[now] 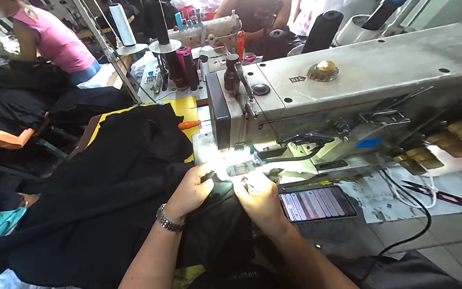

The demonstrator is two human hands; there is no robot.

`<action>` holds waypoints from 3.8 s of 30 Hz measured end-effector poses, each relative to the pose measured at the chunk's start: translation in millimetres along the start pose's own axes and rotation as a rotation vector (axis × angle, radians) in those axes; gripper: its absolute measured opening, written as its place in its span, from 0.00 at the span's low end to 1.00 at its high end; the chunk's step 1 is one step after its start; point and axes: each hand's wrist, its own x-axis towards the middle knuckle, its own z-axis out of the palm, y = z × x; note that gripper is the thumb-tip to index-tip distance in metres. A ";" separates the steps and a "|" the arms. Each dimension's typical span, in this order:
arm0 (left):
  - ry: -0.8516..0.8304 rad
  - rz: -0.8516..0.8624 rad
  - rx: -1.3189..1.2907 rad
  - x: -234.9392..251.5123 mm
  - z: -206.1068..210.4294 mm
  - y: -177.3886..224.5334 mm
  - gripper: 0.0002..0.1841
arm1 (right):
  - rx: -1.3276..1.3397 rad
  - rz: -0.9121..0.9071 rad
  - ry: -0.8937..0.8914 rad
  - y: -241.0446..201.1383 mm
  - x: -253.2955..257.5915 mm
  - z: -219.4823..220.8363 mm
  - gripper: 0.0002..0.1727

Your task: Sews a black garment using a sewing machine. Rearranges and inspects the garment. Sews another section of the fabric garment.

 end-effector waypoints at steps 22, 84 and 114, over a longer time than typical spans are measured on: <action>0.006 -0.020 0.027 0.8 -0.6 -0.6 0.19 | 0.041 -0.001 -0.045 2.9 -1.5 -0.9 0.10; 0.267 -0.198 -0.047 -26.4 53.6 8.7 0.32 | 0.136 -0.108 -0.142 5.7 -23.6 -35.7 0.10; 0.141 -0.211 0.343 -31.6 60.0 11.4 0.34 | 0.335 -0.123 -0.159 -15.3 -6.3 -23.1 0.08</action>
